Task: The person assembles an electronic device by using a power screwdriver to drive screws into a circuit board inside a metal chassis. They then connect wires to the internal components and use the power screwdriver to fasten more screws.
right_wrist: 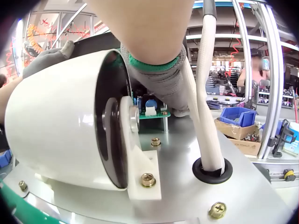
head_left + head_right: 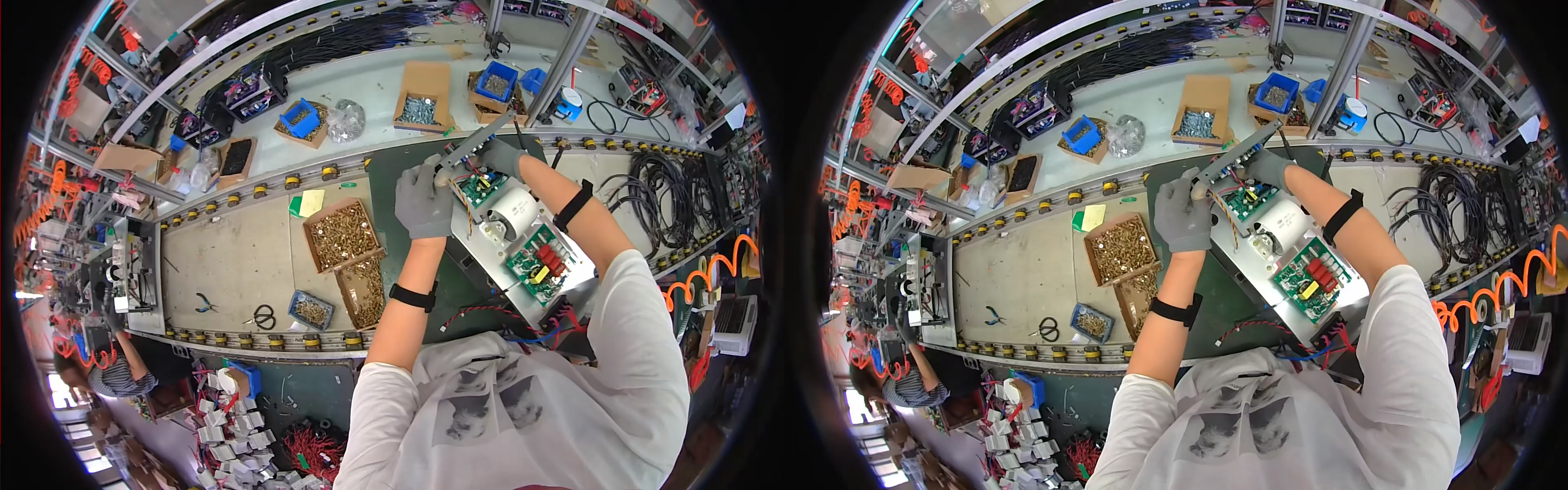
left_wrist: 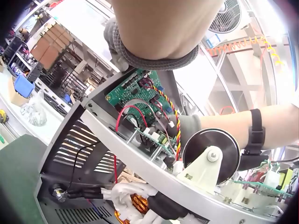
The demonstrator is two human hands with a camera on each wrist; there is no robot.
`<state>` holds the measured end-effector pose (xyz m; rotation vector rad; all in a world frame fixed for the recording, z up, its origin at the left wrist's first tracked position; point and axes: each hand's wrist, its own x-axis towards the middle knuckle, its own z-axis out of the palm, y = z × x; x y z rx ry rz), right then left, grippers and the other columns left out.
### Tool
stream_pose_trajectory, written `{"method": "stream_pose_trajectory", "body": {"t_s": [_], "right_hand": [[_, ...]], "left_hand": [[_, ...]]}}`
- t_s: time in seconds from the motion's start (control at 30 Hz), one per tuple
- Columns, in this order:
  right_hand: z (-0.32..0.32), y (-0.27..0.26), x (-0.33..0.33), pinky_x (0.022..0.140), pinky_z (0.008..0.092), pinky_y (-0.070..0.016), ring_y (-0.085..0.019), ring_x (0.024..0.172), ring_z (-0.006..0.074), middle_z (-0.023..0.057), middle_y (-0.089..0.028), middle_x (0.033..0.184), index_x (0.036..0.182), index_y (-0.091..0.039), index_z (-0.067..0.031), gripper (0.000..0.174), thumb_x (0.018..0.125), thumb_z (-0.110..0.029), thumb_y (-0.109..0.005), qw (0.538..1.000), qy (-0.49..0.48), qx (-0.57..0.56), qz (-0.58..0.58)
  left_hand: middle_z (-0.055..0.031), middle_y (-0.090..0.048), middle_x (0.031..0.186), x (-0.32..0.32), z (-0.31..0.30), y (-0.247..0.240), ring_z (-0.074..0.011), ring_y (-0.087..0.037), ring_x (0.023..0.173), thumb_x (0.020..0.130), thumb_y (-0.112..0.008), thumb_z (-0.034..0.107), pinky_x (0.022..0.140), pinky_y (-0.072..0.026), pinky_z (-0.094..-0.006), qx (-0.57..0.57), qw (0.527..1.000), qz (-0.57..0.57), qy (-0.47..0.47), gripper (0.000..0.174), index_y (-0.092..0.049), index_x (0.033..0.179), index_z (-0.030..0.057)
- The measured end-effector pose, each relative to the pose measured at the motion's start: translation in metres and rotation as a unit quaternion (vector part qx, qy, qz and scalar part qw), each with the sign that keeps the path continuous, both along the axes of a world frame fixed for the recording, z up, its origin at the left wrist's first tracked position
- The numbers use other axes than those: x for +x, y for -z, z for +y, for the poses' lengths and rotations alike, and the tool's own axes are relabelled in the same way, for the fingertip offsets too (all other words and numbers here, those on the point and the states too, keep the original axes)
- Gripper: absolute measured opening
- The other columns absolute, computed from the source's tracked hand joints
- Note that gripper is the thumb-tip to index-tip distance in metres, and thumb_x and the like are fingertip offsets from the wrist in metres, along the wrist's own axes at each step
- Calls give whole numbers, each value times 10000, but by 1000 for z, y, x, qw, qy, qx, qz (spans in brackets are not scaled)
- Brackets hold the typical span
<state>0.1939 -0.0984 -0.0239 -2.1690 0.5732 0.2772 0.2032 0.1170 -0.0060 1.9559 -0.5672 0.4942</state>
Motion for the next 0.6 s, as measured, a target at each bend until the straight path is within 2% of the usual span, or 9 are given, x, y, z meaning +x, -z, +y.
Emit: {"method": "stream_pose_trajectory", "body": {"t_s": [0.07,0.13,0.2,0.27,0.33,0.37,0.43,0.57,0.6], "right_hand": [[-6,8,0,884,315,-418,-546,981,235,178,-602,1102,1113,-583,24,501,732,-265,-732,1000,-7,12,-1],[4,-14,-3,891,312,-417,-547,990,246,176,-603,1096,1136,-568,1,482,761,-270,-702,999,-47,-11,3],[2,-7,-4,889,313,-419,-551,995,251,176,-602,1097,1126,-577,-10,460,775,-285,-685,998,-55,-9,-20],[-2,2,-3,888,315,-421,-555,1000,257,176,-602,1098,1116,-585,-21,439,788,-300,-668,997,-63,-8,-43],[-3,6,-3,881,325,-430,-567,1016,282,190,-606,1087,1115,-588,-25,451,780,-316,-671,999,8,-53,12],[-4,7,-4,881,325,-430,-567,1016,282,190,-606,1087,1115,-588,-25,451,780,-316,-671,998,7,-54,13],[4,-7,-9,836,344,-453,-606,943,302,190,-644,972,993,-654,-9,531,706,-453,-699,988,34,-149,30],[4,-2,-6,837,345,-455,-603,974,307,191,-639,1007,1010,-643,1,567,696,-467,-707,985,43,-162,41],[6,-3,-8,842,345,-455,-603,976,303,188,-636,1020,1024,-637,1,577,683,-456,-721,988,53,-142,14]], "left_hand": [[-41,-542,776,-1,0,-1,-233,-541,727,822,-594,286,658,-464,-338,-1,1000,3,2,219,-675,988,168],[-42,-540,774,-1,0,-1,-234,-541,728,824,-592,285,657,-462,-337,-3,1000,5,2,217,-674,987,166],[-44,-531,732,1,0,0,-190,-522,638,844,-594,382,584,-430,-297,-23,999,-43,-2,305,-681,977,122],[-43,-531,731,0,0,0,-190,-521,637,840,-600,369,585,-431,-297,-21,999,-42,-2,294,-681,975,121],[-42,-531,730,0,1,0,-189,-521,636,835,-606,356,585,-431,-298,-19,999,-42,-3,283,-681,973,120],[-40,-532,729,0,0,1,-189,-521,637,833,-608,340,585,-430,-297,-17,999,-51,-7,271,-682,973,120],[-39,-533,728,-1,1,0,-188,-520,638,830,-610,323,584,-429,-296,-15,998,-60,-8,259,-683,973,120],[-37,-536,726,-6,4,-1,-190,-515,649,809,-622,284,597,-429,-301,-10,1000,-19,6,241,-685,978,124],[-38,-534,724,-7,4,0,-190,-514,653,801,-627,275,605,-429,-304,-3,1000,-16,5,240,-686,979,126]]}}
